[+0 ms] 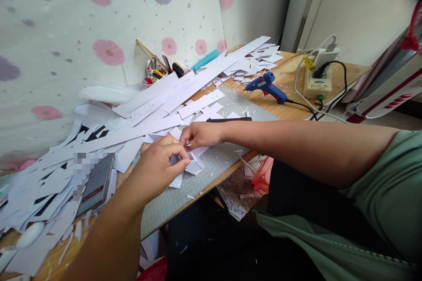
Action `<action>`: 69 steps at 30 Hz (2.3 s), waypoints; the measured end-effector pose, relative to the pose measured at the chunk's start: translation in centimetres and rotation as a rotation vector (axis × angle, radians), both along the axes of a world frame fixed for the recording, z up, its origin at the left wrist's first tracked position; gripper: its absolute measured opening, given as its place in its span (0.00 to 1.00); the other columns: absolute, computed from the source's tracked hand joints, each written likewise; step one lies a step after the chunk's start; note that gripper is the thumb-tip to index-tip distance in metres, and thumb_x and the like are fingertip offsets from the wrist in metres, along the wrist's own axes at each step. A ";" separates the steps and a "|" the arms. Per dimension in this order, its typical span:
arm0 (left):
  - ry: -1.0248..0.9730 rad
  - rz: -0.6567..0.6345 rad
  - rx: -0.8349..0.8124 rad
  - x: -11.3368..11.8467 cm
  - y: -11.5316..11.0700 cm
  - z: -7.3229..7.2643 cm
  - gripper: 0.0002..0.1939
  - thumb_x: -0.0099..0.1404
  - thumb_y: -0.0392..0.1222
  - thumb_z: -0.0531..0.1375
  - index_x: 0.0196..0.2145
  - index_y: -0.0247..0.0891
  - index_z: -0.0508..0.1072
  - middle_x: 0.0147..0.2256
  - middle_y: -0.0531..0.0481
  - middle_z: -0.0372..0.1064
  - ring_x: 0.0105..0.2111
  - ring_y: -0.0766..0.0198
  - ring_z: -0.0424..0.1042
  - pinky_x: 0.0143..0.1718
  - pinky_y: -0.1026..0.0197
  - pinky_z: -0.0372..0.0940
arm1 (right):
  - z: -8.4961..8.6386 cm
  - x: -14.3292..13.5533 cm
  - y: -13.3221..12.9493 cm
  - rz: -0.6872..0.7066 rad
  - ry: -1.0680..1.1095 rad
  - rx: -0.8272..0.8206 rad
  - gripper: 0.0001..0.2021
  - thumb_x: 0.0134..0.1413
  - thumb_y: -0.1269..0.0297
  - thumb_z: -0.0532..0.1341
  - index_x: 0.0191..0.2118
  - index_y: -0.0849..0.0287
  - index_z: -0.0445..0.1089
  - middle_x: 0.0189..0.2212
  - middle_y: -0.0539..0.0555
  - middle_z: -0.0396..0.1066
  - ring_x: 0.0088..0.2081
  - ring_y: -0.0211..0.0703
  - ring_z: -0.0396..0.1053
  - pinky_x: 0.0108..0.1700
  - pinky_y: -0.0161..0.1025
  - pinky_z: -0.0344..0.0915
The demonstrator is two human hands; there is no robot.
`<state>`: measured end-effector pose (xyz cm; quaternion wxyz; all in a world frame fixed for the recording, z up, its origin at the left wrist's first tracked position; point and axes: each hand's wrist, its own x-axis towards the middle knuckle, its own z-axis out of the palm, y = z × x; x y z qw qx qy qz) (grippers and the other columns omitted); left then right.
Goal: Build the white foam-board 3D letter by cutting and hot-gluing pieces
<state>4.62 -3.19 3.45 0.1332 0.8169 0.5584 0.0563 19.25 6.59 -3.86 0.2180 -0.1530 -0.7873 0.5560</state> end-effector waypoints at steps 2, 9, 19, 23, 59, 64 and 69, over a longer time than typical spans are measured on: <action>0.006 -0.003 0.009 0.1 0.0 0.0 0.09 0.57 0.44 0.57 0.23 0.42 0.74 0.34 0.50 0.69 0.39 0.57 0.67 0.42 0.56 0.59 | 0.0 0.0 -0.1 -0.011 0.005 -0.011 0.06 0.45 0.78 0.62 0.30 0.64 0.75 0.24 0.45 0.70 0.29 0.32 0.63 0.37 0.32 0.58; 0.035 -0.022 0.020 0.1 -0.1 -0.3 0.10 0.58 0.43 0.56 0.22 0.43 0.74 0.34 0.50 0.69 0.40 0.56 0.67 0.42 0.54 0.58 | 0.0 0.0 -0.2 -0.035 0.004 -0.011 0.06 0.45 0.78 0.62 0.29 0.63 0.75 0.24 0.45 0.70 0.29 0.32 0.63 0.36 0.32 0.58; 0.102 0.046 0.025 0.6 -0.4 -0.3 0.09 0.57 0.41 0.57 0.21 0.43 0.73 0.35 0.51 0.70 0.42 0.54 0.65 0.45 0.51 0.53 | -0.2 0.0 0.0 -0.016 0.017 -0.008 0.06 0.45 0.78 0.62 0.29 0.64 0.74 0.24 0.45 0.70 0.29 0.32 0.63 0.37 0.32 0.58; 0.127 0.054 0.010 0.7 -0.3 -0.4 0.10 0.58 0.42 0.56 0.22 0.43 0.73 0.35 0.51 0.70 0.43 0.54 0.64 0.45 0.50 0.51 | -0.2 0.0 0.0 -0.011 0.019 -0.010 0.06 0.45 0.78 0.62 0.29 0.64 0.74 0.24 0.45 0.70 0.29 0.32 0.63 0.37 0.32 0.58; 0.245 0.065 0.073 1.3 -0.3 -0.8 0.10 0.54 0.37 0.54 0.19 0.43 0.71 0.32 0.52 0.67 0.41 0.56 0.63 0.39 0.51 0.47 | -0.6 -0.1 0.1 0.016 0.022 -0.006 0.05 0.47 0.76 0.61 0.29 0.64 0.74 0.23 0.45 0.69 0.29 0.32 0.62 0.37 0.31 0.58; 0.268 0.058 0.072 1.4 -0.4 -0.8 0.10 0.54 0.37 0.54 0.18 0.42 0.71 0.32 0.52 0.67 0.41 0.55 0.63 0.38 0.51 0.47 | -0.6 -0.1 0.2 0.004 0.026 0.000 0.06 0.46 0.77 0.60 0.29 0.65 0.74 0.23 0.45 0.68 0.28 0.32 0.62 0.36 0.32 0.58; 0.292 0.066 0.065 1.7 -0.5 -0.9 0.11 0.54 0.37 0.53 0.18 0.42 0.71 0.32 0.52 0.67 0.41 0.55 0.63 0.37 0.52 0.47 | -0.8 -0.2 0.3 0.018 0.033 0.006 0.05 0.46 0.76 0.61 0.29 0.64 0.74 0.23 0.45 0.69 0.28 0.33 0.62 0.36 0.32 0.58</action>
